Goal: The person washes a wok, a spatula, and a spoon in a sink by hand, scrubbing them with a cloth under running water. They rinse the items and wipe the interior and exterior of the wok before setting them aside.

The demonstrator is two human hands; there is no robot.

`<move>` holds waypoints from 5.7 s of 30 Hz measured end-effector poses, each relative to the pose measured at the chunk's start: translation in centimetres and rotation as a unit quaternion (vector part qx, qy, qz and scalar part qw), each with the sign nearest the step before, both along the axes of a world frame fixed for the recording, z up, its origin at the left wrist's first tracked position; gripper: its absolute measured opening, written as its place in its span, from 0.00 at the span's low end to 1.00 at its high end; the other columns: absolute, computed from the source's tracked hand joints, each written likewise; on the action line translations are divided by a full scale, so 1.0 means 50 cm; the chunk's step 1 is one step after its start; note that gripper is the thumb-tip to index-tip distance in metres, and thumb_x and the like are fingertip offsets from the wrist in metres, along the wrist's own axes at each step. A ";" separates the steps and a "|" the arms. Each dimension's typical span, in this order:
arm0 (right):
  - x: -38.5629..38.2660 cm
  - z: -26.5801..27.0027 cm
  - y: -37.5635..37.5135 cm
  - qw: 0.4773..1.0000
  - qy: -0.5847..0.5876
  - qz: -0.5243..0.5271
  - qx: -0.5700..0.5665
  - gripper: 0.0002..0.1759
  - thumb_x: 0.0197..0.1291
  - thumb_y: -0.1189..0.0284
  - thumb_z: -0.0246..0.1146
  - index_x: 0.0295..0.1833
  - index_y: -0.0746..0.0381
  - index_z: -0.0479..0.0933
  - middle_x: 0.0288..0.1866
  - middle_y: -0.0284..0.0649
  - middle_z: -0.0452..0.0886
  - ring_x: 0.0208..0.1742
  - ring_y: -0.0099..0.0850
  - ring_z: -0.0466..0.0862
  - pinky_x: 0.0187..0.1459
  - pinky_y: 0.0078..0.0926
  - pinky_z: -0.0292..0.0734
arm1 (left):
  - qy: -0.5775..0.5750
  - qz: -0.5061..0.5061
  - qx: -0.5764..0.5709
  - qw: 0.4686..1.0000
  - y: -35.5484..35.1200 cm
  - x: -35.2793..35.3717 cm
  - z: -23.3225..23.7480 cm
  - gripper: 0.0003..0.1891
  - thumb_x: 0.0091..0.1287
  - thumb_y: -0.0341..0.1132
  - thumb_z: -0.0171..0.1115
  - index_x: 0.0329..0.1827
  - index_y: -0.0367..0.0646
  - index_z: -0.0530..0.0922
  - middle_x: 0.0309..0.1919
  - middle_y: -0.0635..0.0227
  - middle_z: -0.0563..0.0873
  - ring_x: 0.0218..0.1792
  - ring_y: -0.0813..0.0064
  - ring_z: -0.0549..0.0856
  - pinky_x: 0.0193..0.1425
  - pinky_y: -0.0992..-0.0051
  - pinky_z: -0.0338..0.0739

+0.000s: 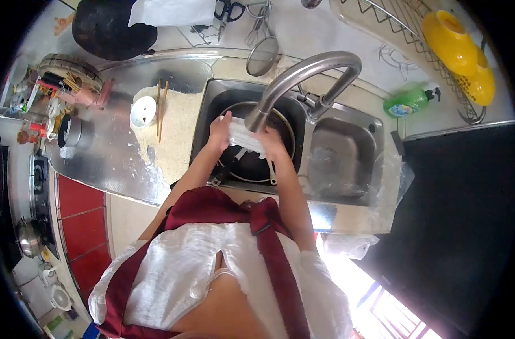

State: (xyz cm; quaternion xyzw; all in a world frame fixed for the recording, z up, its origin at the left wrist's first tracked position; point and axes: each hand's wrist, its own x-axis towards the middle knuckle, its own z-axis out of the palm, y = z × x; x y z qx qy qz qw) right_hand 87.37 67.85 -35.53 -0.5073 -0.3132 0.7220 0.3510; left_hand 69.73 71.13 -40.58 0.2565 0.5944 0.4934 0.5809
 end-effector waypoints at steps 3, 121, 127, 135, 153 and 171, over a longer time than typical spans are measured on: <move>-0.007 -0.010 0.004 0.993 0.067 -0.097 -0.025 0.21 0.53 0.73 0.63 0.53 0.65 0.71 0.40 0.39 0.79 0.39 0.30 0.80 0.40 0.26 0.76 | -0.162 -0.016 -0.068 0.984 -0.005 0.012 0.091 0.17 0.64 0.41 0.58 0.44 0.33 0.75 0.35 0.58 0.82 0.35 0.67 0.83 0.39 0.69 0.76; 0.567 0.035 0.141 0.786 -0.198 -0.535 0.239 0.13 0.59 0.62 0.60 0.29 0.60 0.76 0.19 0.28 0.71 0.14 0.17 0.65 0.14 0.17 0.59 | -0.355 -0.198 -0.050 0.912 -0.103 0.143 0.061 0.21 0.68 0.53 0.49 0.51 0.47 0.75 0.43 0.68 0.83 0.41 0.68 0.82 0.38 0.67 0.75; 0.750 0.157 0.183 0.745 -0.192 -0.587 0.252 0.13 0.57 0.67 0.59 0.29 0.67 0.77 0.19 0.33 0.74 0.17 0.21 0.69 0.19 0.19 0.63 | -0.407 -0.200 -0.070 0.889 -0.102 0.134 0.060 0.21 0.68 0.49 0.50 0.55 0.43 0.73 0.47 0.65 0.82 0.49 0.65 0.80 0.52 0.67 0.74; 0.881 0.265 0.237 0.683 -0.125 -0.657 0.294 0.10 0.59 0.70 0.58 0.34 0.67 0.77 0.21 0.35 0.76 0.19 0.21 0.71 0.18 0.21 0.64 | -0.304 -0.113 -0.133 0.937 -0.103 0.124 0.078 0.17 0.69 0.42 0.46 0.53 0.40 0.73 0.45 0.62 0.81 0.45 0.64 0.81 0.49 0.67 0.76; 0.995 0.404 0.348 0.652 0.095 -0.709 0.252 0.10 0.60 0.71 0.56 0.46 0.62 0.73 0.31 0.42 0.78 0.22 0.31 0.75 0.16 0.29 0.64 | -0.326 -0.128 -0.129 0.927 -0.102 0.095 0.042 0.18 0.67 0.42 0.50 0.52 0.39 0.74 0.45 0.62 0.82 0.47 0.63 0.81 0.52 0.63 0.75; 1.156 0.289 0.421 0.693 0.122 -0.626 0.335 0.03 0.57 0.74 0.56 0.36 0.62 0.71 0.26 0.40 0.73 0.19 0.33 0.70 0.16 0.32 0.60 | -0.268 -0.187 -0.137 0.935 -0.107 0.116 0.062 0.19 0.68 0.45 0.47 0.53 0.42 0.74 0.46 0.63 0.81 0.48 0.63 0.80 0.53 0.64 0.74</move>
